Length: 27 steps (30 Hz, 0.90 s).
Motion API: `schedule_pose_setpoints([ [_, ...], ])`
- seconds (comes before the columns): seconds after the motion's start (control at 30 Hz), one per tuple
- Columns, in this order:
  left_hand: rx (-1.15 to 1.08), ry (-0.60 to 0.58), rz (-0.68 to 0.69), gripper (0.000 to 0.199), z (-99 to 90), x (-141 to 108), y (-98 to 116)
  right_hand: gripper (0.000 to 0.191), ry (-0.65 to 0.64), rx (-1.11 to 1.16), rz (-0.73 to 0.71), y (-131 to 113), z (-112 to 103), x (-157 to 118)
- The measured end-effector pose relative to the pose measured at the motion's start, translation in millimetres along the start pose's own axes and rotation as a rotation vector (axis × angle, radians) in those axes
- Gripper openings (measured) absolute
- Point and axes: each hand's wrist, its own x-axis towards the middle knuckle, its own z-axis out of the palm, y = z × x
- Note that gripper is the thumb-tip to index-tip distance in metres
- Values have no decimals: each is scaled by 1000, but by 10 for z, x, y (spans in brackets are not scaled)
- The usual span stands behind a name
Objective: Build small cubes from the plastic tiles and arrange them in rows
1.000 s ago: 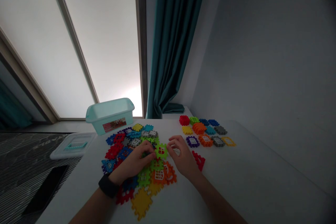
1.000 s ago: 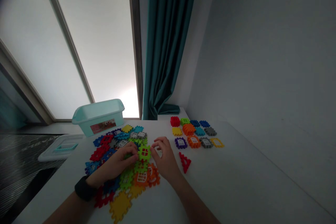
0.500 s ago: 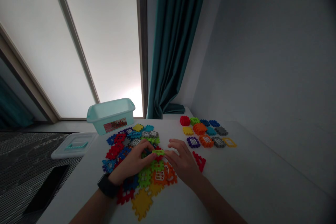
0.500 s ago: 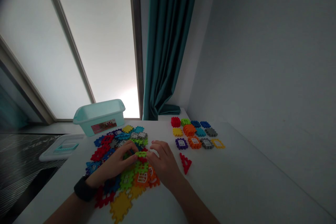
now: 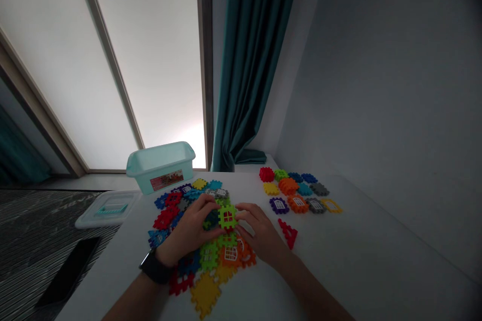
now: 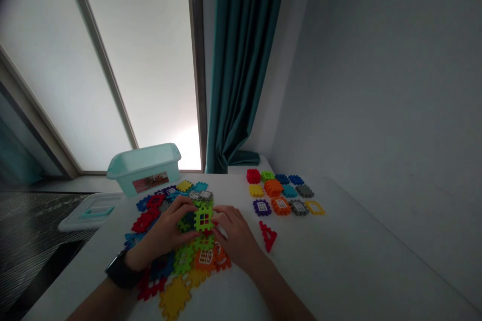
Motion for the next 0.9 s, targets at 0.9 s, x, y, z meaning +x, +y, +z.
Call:
schedule_pose_setpoints([
  [0.9,108,27,-45,43,156,299,218,24,-53,82,194,76,-349,61],
])
